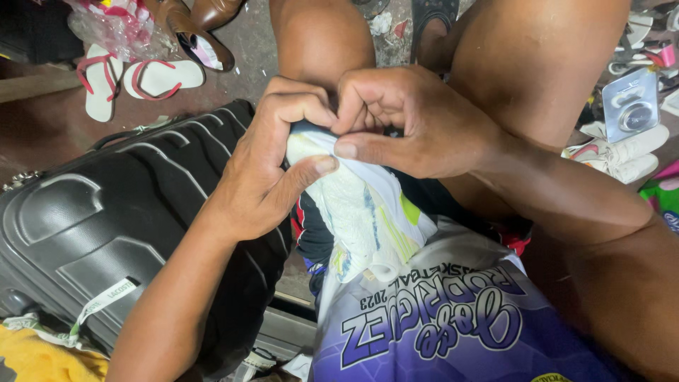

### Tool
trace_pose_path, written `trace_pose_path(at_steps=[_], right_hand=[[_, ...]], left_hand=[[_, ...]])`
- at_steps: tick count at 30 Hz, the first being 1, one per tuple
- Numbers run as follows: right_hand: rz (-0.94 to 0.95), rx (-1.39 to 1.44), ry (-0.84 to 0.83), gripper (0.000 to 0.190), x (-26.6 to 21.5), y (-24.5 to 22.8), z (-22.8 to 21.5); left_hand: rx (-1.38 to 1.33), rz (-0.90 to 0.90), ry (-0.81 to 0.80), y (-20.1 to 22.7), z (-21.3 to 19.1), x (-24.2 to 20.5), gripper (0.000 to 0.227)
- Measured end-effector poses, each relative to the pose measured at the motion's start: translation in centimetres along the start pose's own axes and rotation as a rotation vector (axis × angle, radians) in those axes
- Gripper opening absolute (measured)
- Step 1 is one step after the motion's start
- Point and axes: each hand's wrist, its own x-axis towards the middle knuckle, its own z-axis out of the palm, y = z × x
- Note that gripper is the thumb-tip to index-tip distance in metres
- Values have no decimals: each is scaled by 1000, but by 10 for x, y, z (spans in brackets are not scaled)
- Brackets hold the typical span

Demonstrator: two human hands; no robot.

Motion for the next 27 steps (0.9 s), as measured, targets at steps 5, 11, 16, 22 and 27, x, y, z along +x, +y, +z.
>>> trace_pose_path(at_steps=[5,11,16,22,27], right_hand=[[-7,33,0,17,-3,-6,3],[-37,8,9,15,-7,-8,4],[-36,63,59,15,-11,-1,4],[-115,52,3,10,-14,2,1],[-163,30,-15,17,-17,1,0]], left_hand=[[-41,-19,-32,8,-9,3,30],[-154,-78,-12,8,-11,2,25],[-214,-134,20,6,-5,4,23],[-173,-119,31,11,-4,3,23],[-191,-131,27,13,-2,2,23]])
